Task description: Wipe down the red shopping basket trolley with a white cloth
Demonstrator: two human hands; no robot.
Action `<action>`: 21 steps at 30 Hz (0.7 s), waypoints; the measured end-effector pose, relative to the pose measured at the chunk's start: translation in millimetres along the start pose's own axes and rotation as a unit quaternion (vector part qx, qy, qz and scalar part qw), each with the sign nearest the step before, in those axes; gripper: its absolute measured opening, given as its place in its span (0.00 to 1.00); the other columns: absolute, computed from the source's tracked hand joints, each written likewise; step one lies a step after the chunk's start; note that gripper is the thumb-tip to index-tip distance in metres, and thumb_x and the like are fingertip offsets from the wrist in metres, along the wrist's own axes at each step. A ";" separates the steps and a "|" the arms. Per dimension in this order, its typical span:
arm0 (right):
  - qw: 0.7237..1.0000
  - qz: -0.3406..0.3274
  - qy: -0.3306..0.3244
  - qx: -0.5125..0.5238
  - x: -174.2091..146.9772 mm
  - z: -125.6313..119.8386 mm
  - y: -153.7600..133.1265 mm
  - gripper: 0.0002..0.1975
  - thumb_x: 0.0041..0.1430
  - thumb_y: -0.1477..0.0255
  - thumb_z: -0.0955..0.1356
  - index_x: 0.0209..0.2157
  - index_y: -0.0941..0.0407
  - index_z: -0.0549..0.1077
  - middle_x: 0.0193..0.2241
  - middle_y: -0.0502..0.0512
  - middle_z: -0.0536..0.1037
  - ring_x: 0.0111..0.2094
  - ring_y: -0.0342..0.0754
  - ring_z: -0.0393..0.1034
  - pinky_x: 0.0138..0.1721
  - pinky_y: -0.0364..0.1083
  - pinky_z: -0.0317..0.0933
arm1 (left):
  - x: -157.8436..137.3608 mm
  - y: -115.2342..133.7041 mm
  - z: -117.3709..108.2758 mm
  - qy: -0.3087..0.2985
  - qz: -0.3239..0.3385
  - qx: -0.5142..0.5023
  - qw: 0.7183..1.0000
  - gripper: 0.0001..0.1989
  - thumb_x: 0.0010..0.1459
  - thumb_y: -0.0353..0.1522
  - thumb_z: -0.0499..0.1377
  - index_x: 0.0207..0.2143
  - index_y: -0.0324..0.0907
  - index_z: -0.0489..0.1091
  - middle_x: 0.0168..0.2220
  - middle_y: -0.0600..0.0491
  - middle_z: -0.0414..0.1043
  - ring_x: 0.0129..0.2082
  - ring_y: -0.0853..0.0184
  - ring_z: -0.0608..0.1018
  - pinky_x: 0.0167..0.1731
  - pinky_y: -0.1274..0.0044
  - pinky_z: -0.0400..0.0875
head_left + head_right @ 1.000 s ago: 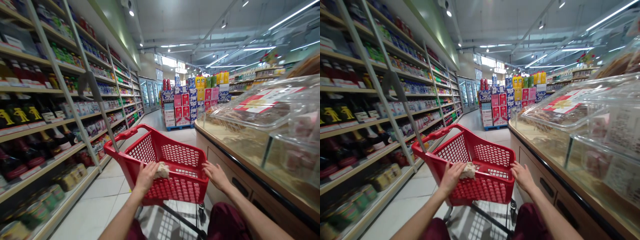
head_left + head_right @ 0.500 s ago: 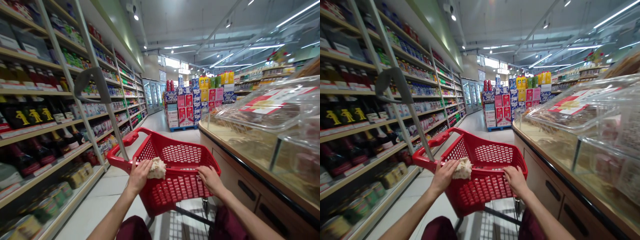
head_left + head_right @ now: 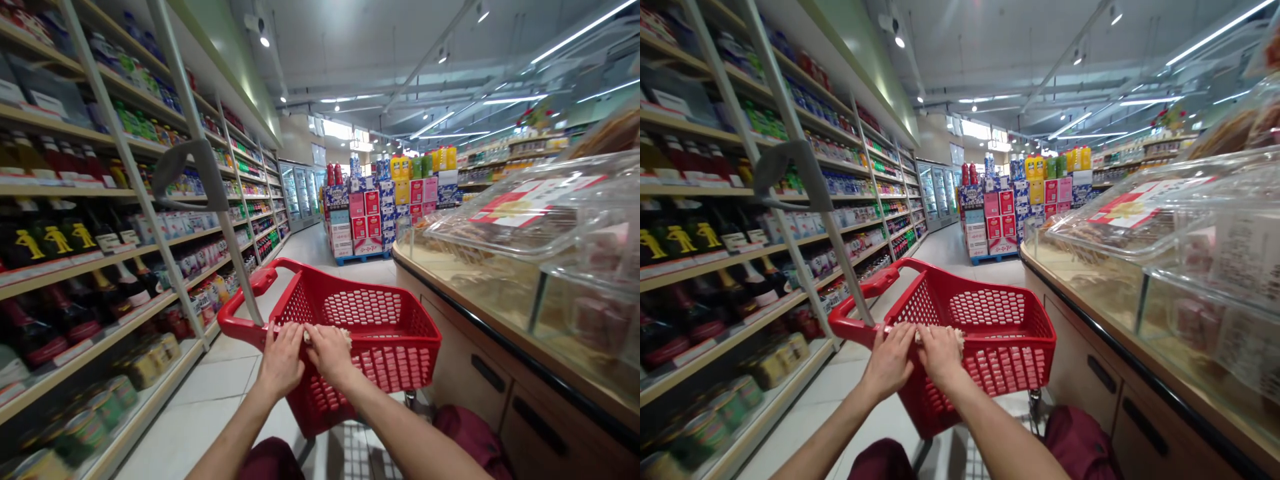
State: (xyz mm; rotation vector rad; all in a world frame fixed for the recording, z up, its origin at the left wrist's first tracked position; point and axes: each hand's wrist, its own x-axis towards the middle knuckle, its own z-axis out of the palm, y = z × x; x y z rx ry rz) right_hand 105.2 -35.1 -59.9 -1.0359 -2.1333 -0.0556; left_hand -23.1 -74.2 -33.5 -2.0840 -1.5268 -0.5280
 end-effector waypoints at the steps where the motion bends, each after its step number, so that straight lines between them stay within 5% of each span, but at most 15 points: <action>1: 1.000 -0.004 0.003 -0.006 0.2 3.2 4.0 0.18 0.54 0.73 0.62 0.49 0.52 0.64 0.38 0.54 0.74 0.38 0.48 0.67 0.40 0.47 0.59 | -0.6 -1.7 -1.3 -0.007 -0.011 0.007 1.000 0.26 0.42 0.26 0.50 0.48 0.37 0.62 0.48 0.45 0.67 0.50 0.60 0.65 0.56 0.61 0.43; 5: 0.999 -0.035 0.014 -0.005 -21.2 -3.7 48.8 0.14 0.58 0.76 0.58 0.43 0.53 0.69 0.35 0.53 0.75 0.36 0.44 0.68 0.38 0.43 0.60 | -1.6 -1.5 0.9 -0.017 -0.023 0.020 0.999 0.27 0.42 0.25 0.49 0.49 0.36 0.62 0.49 0.46 0.66 0.51 0.61 0.64 0.56 0.64 0.46; 11: 0.986 -0.011 0.154 -0.070 -78.8 -26.4 132.5 0.17 0.58 0.77 0.56 0.44 0.56 0.70 0.42 0.58 0.74 0.46 0.52 0.65 0.47 0.55 0.56 | 0.0 14.8 5.7 0.003 -0.057 0.020 0.998 0.27 0.43 0.26 0.50 0.49 0.36 0.62 0.49 0.47 0.66 0.51 0.60 0.62 0.56 0.63 0.42; 17: 0.987 -0.013 0.162 0.012 -60.2 -10.6 88.5 0.18 0.57 0.78 0.57 0.46 0.55 0.69 0.48 0.58 0.68 0.50 0.49 0.60 0.49 0.52 0.56 | 6.1 36.1 9.7 0.001 -0.058 0.024 0.998 0.27 0.44 0.27 0.50 0.51 0.36 0.61 0.49 0.47 0.66 0.51 0.58 0.61 0.56 0.62 0.41; 21: 0.995 0.003 0.098 -0.016 -45.0 -20.1 77.4 0.20 0.53 0.79 0.61 0.48 0.55 0.67 0.46 0.59 0.70 0.46 0.51 0.62 0.45 0.51 0.57 | 8.7 45.4 13.1 0.001 -0.049 0.025 0.998 0.27 0.45 0.28 0.50 0.52 0.36 0.59 0.49 0.48 0.65 0.52 0.59 0.61 0.57 0.63 0.40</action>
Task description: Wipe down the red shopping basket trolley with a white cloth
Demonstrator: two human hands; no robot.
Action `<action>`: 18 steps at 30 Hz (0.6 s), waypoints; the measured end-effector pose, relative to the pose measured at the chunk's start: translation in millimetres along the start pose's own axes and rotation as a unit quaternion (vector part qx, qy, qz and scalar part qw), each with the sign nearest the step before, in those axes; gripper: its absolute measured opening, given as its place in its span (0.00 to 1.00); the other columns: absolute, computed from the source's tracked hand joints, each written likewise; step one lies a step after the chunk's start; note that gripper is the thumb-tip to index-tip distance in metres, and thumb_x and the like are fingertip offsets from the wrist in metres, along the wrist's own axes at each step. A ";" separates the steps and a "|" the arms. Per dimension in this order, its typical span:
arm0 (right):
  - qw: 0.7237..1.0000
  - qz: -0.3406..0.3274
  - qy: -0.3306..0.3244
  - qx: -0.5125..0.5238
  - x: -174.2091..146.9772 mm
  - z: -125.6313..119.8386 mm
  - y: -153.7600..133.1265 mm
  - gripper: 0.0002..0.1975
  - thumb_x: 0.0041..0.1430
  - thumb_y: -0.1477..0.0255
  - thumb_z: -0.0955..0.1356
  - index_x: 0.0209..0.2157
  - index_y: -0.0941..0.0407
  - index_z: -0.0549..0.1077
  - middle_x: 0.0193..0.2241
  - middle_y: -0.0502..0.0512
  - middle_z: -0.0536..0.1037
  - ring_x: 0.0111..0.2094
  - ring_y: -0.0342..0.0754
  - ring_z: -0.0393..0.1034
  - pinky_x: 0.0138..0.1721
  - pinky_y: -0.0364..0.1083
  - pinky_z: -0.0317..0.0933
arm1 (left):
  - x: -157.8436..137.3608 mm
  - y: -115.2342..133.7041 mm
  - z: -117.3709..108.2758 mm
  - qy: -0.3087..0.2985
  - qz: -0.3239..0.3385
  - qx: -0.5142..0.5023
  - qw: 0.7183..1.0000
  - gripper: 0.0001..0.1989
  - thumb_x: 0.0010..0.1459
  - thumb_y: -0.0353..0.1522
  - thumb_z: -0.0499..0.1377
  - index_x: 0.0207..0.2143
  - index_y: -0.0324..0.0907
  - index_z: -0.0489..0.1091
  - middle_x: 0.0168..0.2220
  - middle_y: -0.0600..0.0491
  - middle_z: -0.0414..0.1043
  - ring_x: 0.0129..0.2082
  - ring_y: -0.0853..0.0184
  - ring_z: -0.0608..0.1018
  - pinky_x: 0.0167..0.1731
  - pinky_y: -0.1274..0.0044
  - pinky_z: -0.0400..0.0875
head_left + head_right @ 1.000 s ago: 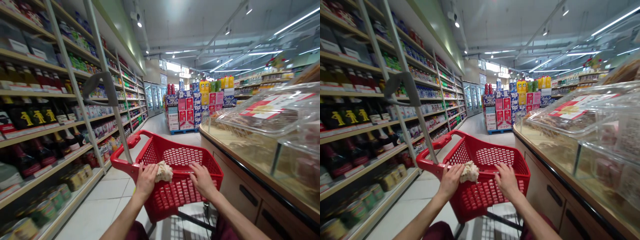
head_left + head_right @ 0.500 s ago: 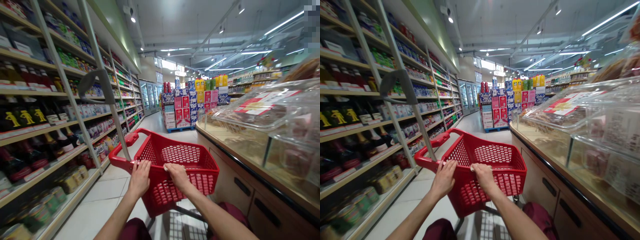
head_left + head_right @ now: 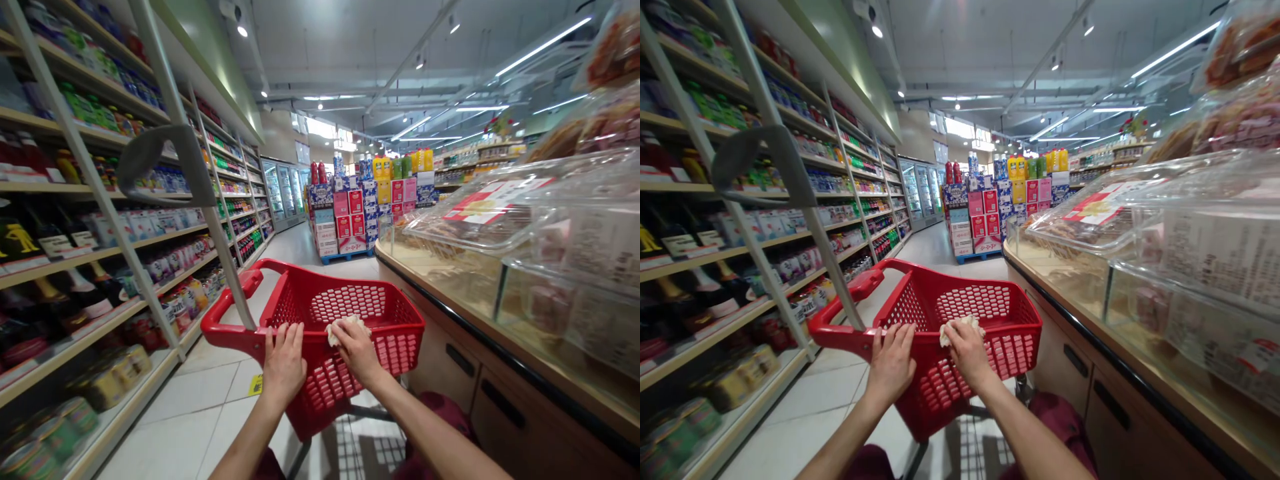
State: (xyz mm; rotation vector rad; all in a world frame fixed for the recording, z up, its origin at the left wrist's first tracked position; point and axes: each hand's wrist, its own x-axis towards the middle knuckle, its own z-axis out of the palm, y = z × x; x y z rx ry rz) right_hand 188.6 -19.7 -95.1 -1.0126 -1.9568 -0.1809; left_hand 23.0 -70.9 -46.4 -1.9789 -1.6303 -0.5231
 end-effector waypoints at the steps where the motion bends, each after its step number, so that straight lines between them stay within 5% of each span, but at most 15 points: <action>1: 1.000 0.001 -0.027 -0.012 1.3 -3.8 3.6 0.22 0.52 0.79 0.61 0.50 0.54 0.65 0.43 0.59 0.71 0.44 0.51 0.63 0.43 0.51 0.58 | 0.5 2.1 0.5 0.001 -0.001 0.001 1.000 0.27 0.45 0.27 0.50 0.52 0.36 0.59 0.49 0.48 0.65 0.52 0.59 0.61 0.57 0.63 0.39; 8: 0.991 0.037 -0.095 -0.085 -26.1 -39.5 85.3 0.26 0.51 0.83 0.57 0.50 0.51 0.64 0.52 0.54 0.65 0.54 0.51 0.53 0.52 0.57 0.44 | 3.5 9.1 2.2 0.005 0.010 -0.004 1.000 0.27 0.46 0.27 0.49 0.52 0.38 0.59 0.50 0.48 0.65 0.53 0.60 0.61 0.56 0.64 0.41; 12: 0.981 0.155 -0.030 -0.115 -43.0 -56.0 134.4 0.26 0.49 0.84 0.54 0.47 0.55 0.68 0.48 0.58 0.69 0.52 0.51 0.59 0.51 0.57 0.49 | 4.8 12.7 1.6 0.005 0.000 -0.006 1.000 0.26 0.46 0.26 0.49 0.51 0.37 0.60 0.49 0.48 0.65 0.52 0.59 0.61 0.56 0.63 0.41; 14: 0.977 0.175 -0.007 -0.120 -44.5 -48.2 131.9 0.26 0.49 0.83 0.54 0.47 0.57 0.68 0.48 0.59 0.69 0.52 0.51 0.59 0.51 0.56 0.50 | 5.3 14.0 1.0 0.005 -0.012 -0.002 1.000 0.26 0.46 0.26 0.49 0.50 0.36 0.61 0.49 0.47 0.66 0.52 0.59 0.62 0.56 0.62 0.41; 18: 0.994 0.065 -0.033 -0.076 -43.3 -27.2 106.8 0.26 0.49 0.83 0.55 0.50 0.56 0.65 0.51 0.55 0.66 0.54 0.47 0.55 0.54 0.53 0.47 | 4.8 10.2 0.1 0.006 -0.007 0.009 1.000 0.26 0.46 0.25 0.48 0.51 0.37 0.61 0.49 0.47 0.66 0.51 0.59 0.62 0.56 0.62 0.42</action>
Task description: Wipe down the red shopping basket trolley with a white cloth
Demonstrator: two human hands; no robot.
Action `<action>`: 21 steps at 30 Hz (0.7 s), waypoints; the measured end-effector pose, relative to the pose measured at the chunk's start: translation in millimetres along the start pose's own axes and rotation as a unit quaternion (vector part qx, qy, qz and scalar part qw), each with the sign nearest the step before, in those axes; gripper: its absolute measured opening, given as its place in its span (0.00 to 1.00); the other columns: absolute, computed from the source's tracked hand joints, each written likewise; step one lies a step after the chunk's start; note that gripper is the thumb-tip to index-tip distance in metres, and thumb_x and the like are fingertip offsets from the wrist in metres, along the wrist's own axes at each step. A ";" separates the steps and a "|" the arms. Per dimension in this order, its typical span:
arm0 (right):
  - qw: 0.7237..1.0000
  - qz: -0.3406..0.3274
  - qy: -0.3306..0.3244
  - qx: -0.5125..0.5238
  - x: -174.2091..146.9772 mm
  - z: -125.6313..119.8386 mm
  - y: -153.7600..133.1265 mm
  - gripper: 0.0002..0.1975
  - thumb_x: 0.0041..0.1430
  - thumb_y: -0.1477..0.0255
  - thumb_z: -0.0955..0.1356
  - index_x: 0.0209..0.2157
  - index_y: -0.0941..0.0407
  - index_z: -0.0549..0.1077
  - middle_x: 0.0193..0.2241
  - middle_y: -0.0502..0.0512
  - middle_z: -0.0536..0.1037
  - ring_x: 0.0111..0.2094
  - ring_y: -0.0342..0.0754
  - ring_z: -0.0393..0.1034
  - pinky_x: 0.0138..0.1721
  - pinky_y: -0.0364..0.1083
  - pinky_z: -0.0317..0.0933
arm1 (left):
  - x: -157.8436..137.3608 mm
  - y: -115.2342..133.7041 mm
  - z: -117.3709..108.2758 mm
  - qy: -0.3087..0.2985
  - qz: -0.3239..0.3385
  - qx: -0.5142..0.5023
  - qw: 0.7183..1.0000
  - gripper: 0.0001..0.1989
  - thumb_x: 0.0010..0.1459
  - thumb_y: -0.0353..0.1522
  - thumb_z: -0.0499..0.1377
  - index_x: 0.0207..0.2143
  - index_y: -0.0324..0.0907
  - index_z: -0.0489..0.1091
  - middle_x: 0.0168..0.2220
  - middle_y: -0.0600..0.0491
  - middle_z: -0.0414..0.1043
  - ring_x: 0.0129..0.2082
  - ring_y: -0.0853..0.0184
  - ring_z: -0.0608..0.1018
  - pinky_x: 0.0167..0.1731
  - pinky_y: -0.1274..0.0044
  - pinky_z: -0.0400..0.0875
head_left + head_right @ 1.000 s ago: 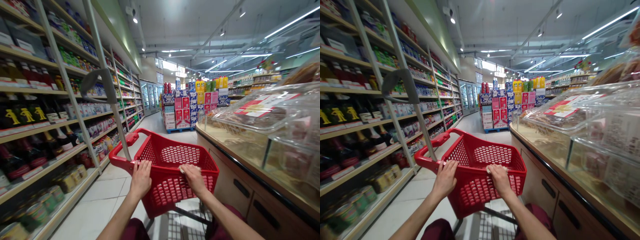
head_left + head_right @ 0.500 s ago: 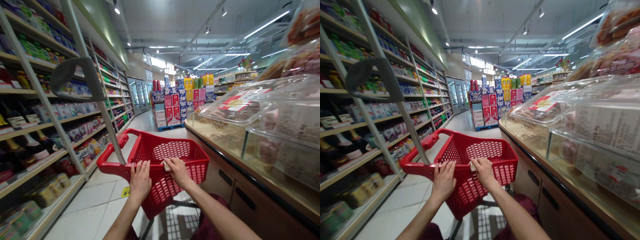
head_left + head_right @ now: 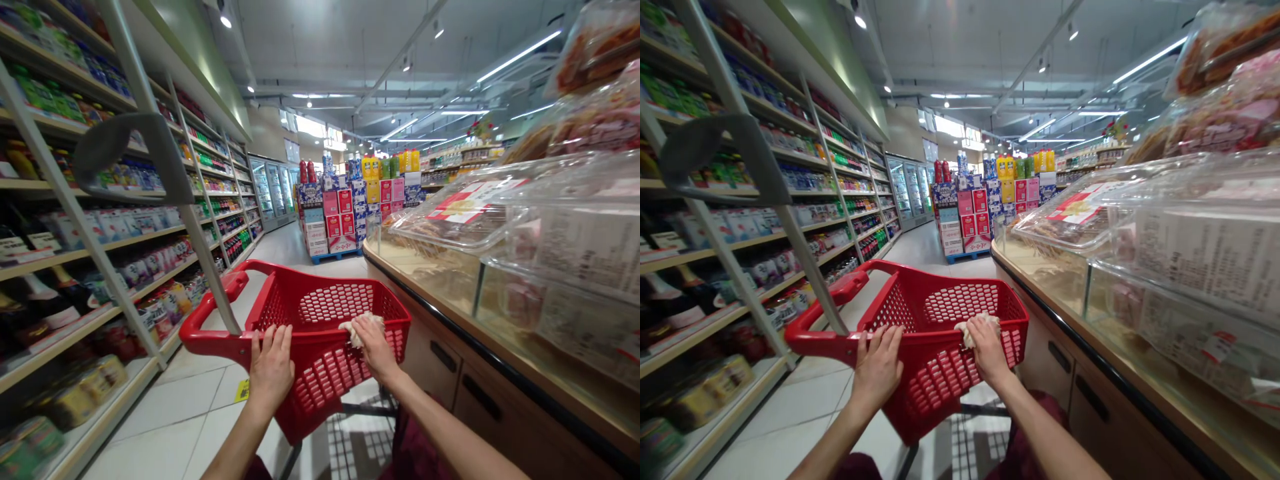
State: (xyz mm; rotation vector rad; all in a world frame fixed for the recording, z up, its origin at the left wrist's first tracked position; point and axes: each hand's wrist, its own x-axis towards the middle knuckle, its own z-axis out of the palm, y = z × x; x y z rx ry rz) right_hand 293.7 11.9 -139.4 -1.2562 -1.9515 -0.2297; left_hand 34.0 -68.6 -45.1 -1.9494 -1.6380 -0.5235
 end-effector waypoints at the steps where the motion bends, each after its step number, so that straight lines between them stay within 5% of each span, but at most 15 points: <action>1: 1.000 -0.012 0.000 0.003 -0.8 -0.3 0.5 0.27 0.49 0.83 0.55 0.50 0.56 0.65 0.52 0.54 0.65 0.55 0.47 0.54 0.55 0.53 0.47 | -0.3 -1.7 0.1 0.000 0.005 0.002 1.000 0.26 0.46 0.25 0.48 0.51 0.37 0.61 0.49 0.48 0.66 0.51 0.59 0.62 0.56 0.62 0.42; 6: 0.989 0.126 0.064 -0.039 -5.6 -9.8 28.0 0.26 0.48 0.83 0.54 0.48 0.59 0.67 0.47 0.60 0.70 0.52 0.52 0.58 0.52 0.57 0.50 | -0.8 -4.6 2.2 0.003 -0.007 0.016 1.000 0.26 0.45 0.26 0.48 0.50 0.36 0.61 0.49 0.47 0.66 0.51 0.58 0.62 0.56 0.61 0.42; 13: 0.999 -0.008 0.032 0.003 -4.6 6.6 -16.7 0.27 0.49 0.83 0.55 0.50 0.57 0.65 0.51 0.57 0.66 0.54 0.50 0.55 0.54 0.56 0.48 | -1.6 -3.2 -2.5 0.006 -0.004 0.016 1.000 0.26 0.45 0.25 0.48 0.50 0.36 0.62 0.49 0.47 0.66 0.52 0.58 0.62 0.56 0.62 0.44; 18: 0.989 0.115 0.079 -0.056 -9.3 -8.9 14.3 0.27 0.48 0.83 0.54 0.50 0.60 0.65 0.48 0.60 0.69 0.52 0.52 0.58 0.52 0.58 0.51 | -3.1 2.1 0.4 0.021 -0.014 0.017 1.000 0.26 0.45 0.25 0.48 0.50 0.36 0.62 0.49 0.46 0.66 0.52 0.58 0.61 0.56 0.61 0.42; 21: 0.995 0.056 0.075 -0.042 -6.5 -0.8 -4.7 0.28 0.47 0.84 0.54 0.51 0.58 0.64 0.49 0.59 0.68 0.53 0.51 0.57 0.52 0.56 0.52 | -3.4 4.6 4.8 0.029 -0.024 0.009 0.999 0.27 0.44 0.25 0.49 0.50 0.35 0.62 0.50 0.46 0.65 0.52 0.58 0.61 0.57 0.61 0.40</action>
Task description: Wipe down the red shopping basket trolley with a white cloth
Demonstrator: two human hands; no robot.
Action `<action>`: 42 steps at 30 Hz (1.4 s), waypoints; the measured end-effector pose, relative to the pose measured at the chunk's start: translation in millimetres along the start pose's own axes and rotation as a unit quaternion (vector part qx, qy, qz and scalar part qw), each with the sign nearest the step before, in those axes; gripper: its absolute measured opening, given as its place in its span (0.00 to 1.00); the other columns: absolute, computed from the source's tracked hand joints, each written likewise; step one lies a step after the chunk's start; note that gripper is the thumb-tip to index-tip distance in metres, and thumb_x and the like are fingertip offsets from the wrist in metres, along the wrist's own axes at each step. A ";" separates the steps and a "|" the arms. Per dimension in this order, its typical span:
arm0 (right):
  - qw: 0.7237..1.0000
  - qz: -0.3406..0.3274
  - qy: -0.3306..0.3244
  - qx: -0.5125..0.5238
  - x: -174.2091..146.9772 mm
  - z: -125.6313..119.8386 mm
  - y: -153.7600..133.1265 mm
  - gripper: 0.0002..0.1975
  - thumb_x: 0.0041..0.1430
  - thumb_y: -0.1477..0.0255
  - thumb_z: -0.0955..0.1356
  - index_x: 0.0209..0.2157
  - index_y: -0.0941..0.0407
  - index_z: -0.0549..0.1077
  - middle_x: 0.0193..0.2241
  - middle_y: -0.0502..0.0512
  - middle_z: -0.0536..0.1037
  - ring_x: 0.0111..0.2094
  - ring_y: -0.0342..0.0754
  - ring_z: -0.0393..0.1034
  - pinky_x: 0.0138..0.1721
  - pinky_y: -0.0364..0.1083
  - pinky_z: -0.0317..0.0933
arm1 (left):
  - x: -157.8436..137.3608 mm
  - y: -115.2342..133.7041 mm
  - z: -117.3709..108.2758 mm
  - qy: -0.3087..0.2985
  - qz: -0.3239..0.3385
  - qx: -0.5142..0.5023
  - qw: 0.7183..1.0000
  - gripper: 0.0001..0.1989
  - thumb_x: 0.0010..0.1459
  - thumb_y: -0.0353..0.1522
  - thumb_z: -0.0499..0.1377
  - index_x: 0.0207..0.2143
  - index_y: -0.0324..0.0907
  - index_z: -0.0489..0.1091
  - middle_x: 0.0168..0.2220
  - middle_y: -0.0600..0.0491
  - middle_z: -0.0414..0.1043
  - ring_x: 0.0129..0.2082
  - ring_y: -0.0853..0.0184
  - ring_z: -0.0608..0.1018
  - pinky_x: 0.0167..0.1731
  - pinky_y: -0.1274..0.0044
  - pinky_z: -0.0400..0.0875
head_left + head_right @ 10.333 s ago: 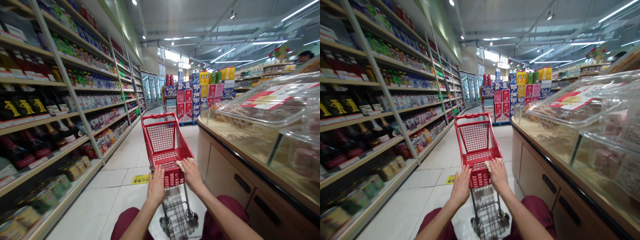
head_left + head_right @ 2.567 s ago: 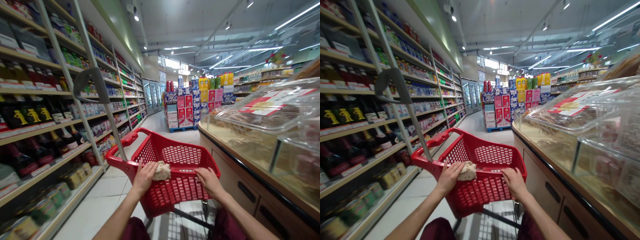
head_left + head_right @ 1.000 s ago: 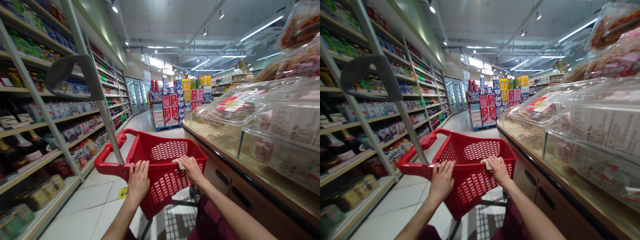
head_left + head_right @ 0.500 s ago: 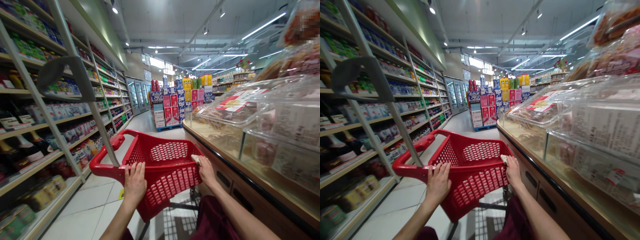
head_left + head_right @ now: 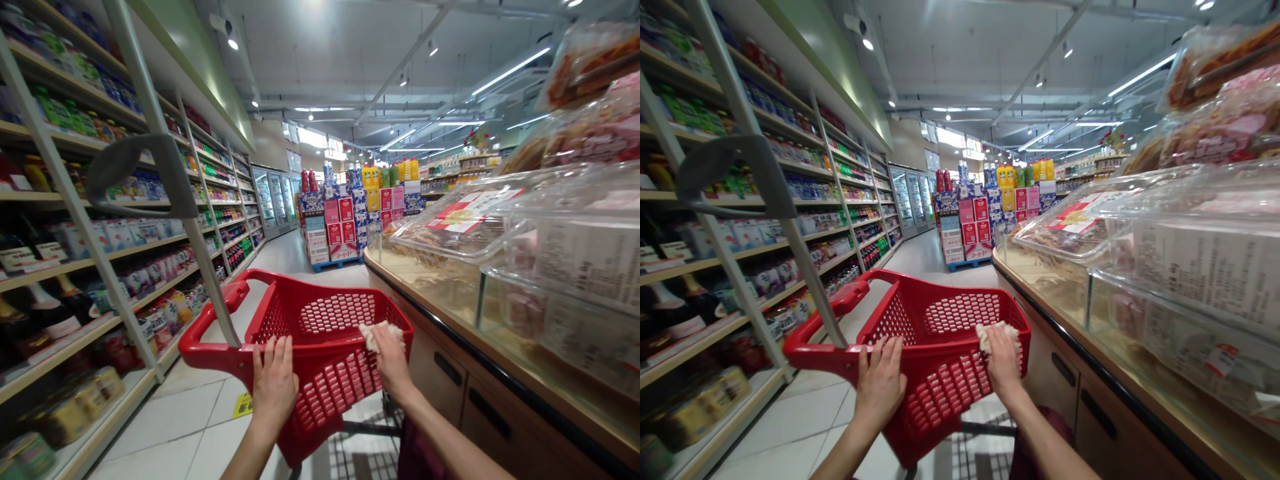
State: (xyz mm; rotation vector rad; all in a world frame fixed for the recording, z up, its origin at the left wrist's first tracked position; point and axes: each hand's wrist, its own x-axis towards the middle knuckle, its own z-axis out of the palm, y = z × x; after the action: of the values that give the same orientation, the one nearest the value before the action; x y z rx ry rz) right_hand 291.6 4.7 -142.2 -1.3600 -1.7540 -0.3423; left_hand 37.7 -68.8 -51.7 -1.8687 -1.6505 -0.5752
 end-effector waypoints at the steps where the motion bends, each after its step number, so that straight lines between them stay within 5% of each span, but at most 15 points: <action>1: 0.999 -0.030 -0.011 0.011 -0.2 2.8 -12.5 0.29 0.46 0.84 0.55 0.51 0.58 0.64 0.50 0.58 0.67 0.53 0.50 0.57 0.52 0.55 0.52 | -0.3 -0.1 1.1 -0.001 0.001 -0.005 1.000 0.27 0.44 0.25 0.49 0.50 0.35 0.61 0.50 0.46 0.65 0.53 0.58 0.61 0.57 0.61 0.40; 4: 0.996 -0.079 -0.041 0.023 -1.3 2.2 -40.9 0.29 0.47 0.83 0.56 0.52 0.57 0.62 0.51 0.57 0.66 0.54 0.50 0.56 0.53 0.56 0.49 | -1.1 -1.6 3.0 -0.004 0.010 -0.020 1.000 0.27 0.44 0.26 0.50 0.51 0.36 0.61 0.50 0.48 0.65 0.53 0.59 0.60 0.57 0.63 0.40; 8: 0.994 -0.093 -0.052 0.001 -3.0 -16.0 -35.0 0.23 0.52 0.76 0.59 0.52 0.58 0.62 0.53 0.59 0.63 0.55 0.52 0.54 0.54 0.56 0.44 | -1.7 0.2 3.9 -0.008 -0.002 -0.026 1.000 0.28 0.44 0.26 0.50 0.51 0.35 0.60 0.51 0.47 0.64 0.54 0.59 0.59 0.58 0.63 0.40; 17: 0.997 0.015 -0.025 0.078 23.2 -12.9 -26.9 0.15 0.59 0.70 0.57 0.36 0.56 0.73 0.38 0.56 0.75 0.41 0.48 0.66 0.45 0.51 0.54 | -1.9 3.7 2.5 -0.009 0.012 -0.029 0.999 0.28 0.44 0.26 0.50 0.51 0.37 0.60 0.51 0.48 0.64 0.54 0.59 0.60 0.57 0.63 0.40; 24: 1.000 -0.014 -0.013 -0.024 16.8 -25.8 -8.6 0.15 0.54 0.73 0.60 0.42 0.54 0.71 0.47 0.59 0.69 0.49 0.53 0.58 0.49 0.55 0.47 | -1.2 5.9 2.3 -0.002 0.007 -0.028 1.000 0.27 0.45 0.25 0.49 0.51 0.37 0.61 0.50 0.47 0.65 0.53 0.59 0.60 0.57 0.62 0.40; 29: 0.990 -0.080 -0.117 -0.009 17.1 -24.1 -12.5 0.20 0.55 0.75 0.57 0.50 0.53 0.64 0.50 0.56 0.67 0.52 0.53 0.55 0.50 0.59 0.45 | -0.4 5.9 -2.8 -0.018 0.006 -0.025 0.999 0.26 0.46 0.25 0.48 0.51 0.36 0.60 0.51 0.47 0.64 0.54 0.59 0.60 0.57 0.63 0.40; 35: 0.997 0.026 -0.076 -0.002 24.7 -38.1 32.1 0.18 0.51 0.78 0.57 0.40 0.59 0.71 0.41 0.62 0.73 0.46 0.54 0.63 0.47 0.58 0.52 | 0.5 9.8 -3.6 -0.005 0.009 -0.025 1.000 0.26 0.46 0.25 0.48 0.50 0.37 0.61 0.50 0.46 0.65 0.53 0.59 0.61 0.57 0.62 0.41; 42: 0.992 -0.061 -0.112 0.022 32.8 -20.2 -18.7 0.13 0.54 0.72 0.62 0.42 0.54 0.70 0.43 0.54 0.72 0.47 0.47 0.62 0.50 0.49 0.52 | -0.3 -4.0 10.1 0.026 0.042 -0.007 0.999 0.26 0.47 0.27 0.47 0.51 0.36 0.60 0.49 0.43 0.65 0.52 0.57 0.61 0.55 0.59 0.42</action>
State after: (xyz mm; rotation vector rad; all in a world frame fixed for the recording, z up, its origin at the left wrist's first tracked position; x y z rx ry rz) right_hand 283.2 5.6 -100.2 -1.3037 -2.0230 -0.2224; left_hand 33.2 -62.0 -58.8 -1.9068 -1.5304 -0.5975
